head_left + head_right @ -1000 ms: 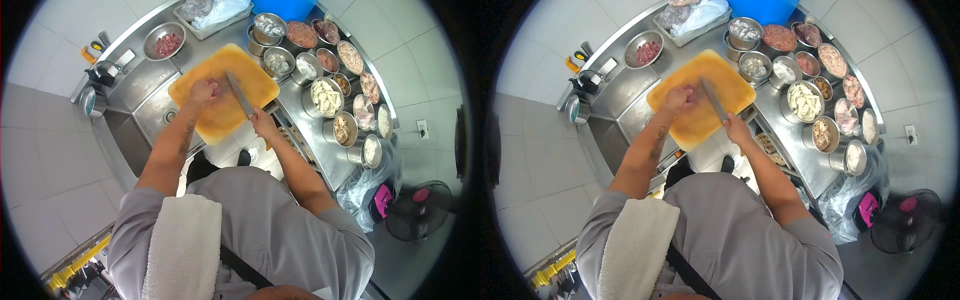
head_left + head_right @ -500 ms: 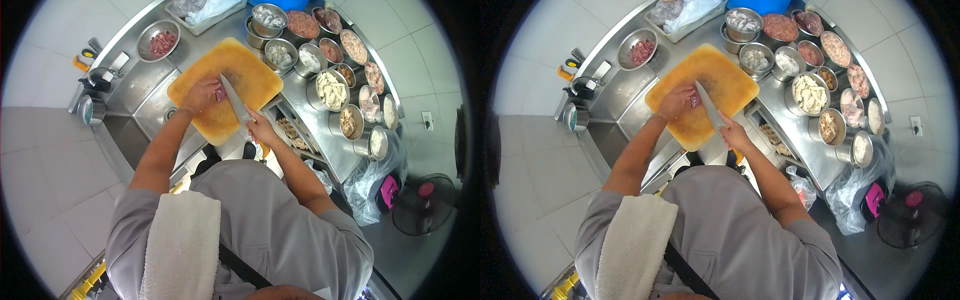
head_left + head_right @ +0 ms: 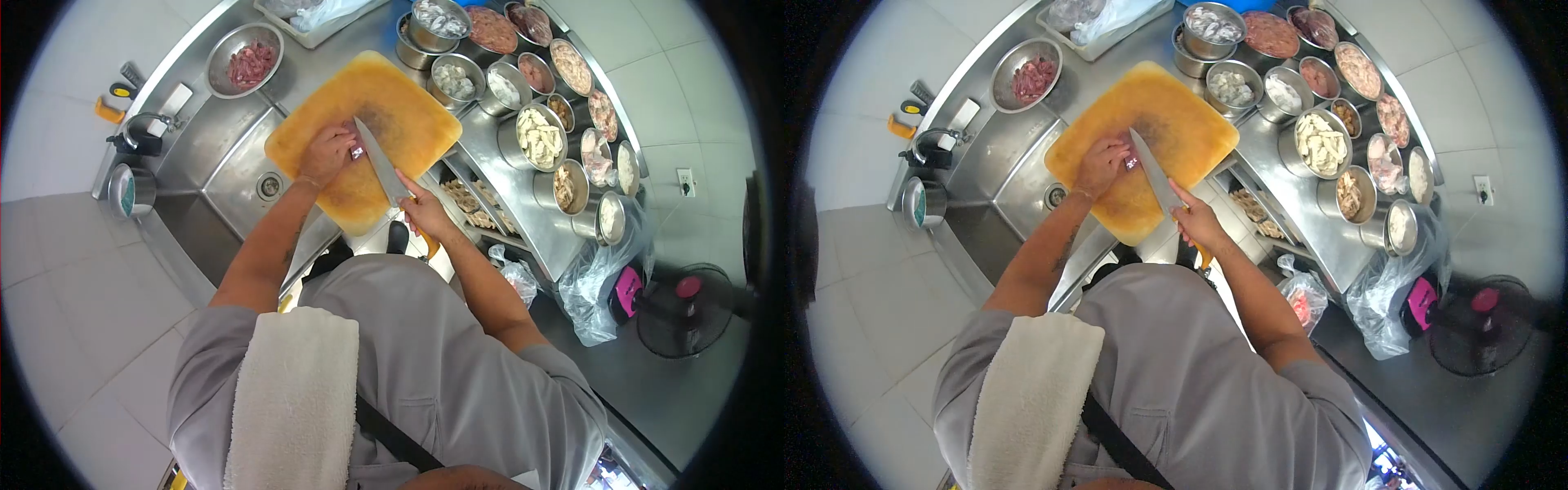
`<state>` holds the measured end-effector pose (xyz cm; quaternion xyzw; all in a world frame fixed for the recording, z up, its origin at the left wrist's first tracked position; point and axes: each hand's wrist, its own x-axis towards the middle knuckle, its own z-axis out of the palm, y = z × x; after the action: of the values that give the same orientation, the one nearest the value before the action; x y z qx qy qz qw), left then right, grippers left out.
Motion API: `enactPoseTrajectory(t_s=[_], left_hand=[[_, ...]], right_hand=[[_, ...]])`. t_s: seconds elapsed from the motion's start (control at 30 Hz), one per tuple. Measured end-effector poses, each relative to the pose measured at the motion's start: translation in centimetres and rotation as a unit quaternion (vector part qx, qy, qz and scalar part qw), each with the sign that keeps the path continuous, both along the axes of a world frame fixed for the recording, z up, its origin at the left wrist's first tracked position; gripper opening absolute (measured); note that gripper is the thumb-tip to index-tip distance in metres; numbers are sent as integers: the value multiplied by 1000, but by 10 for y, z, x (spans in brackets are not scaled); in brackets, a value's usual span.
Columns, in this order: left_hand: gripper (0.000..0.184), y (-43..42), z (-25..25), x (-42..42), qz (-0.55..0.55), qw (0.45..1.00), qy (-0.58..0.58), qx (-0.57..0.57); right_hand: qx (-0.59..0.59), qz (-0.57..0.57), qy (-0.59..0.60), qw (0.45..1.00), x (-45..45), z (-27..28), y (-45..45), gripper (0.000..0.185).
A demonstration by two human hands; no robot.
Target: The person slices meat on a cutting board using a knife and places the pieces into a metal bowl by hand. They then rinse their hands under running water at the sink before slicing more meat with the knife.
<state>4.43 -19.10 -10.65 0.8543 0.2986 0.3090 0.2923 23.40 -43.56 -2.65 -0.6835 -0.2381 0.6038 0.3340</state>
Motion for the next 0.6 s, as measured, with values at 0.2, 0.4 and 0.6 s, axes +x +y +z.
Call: enactPoseTrajectory(t_s=[0.2, 0.4, 0.6], left_hand=[[15, -1, 3, 1, 20, 1000, -12, 10], [15, 1, 1, 1, 20, 999, -9, 32], [15, -3, 3, 3, 24, 999, -32, 13]], right_hand=[[-4, 9, -8, 1000, -2, 0, 6, 70], [-9, 22, -43, 999, 0, 10, 32, 71], [-6, 21, -48, 999, -7, 9, 38, 70]])
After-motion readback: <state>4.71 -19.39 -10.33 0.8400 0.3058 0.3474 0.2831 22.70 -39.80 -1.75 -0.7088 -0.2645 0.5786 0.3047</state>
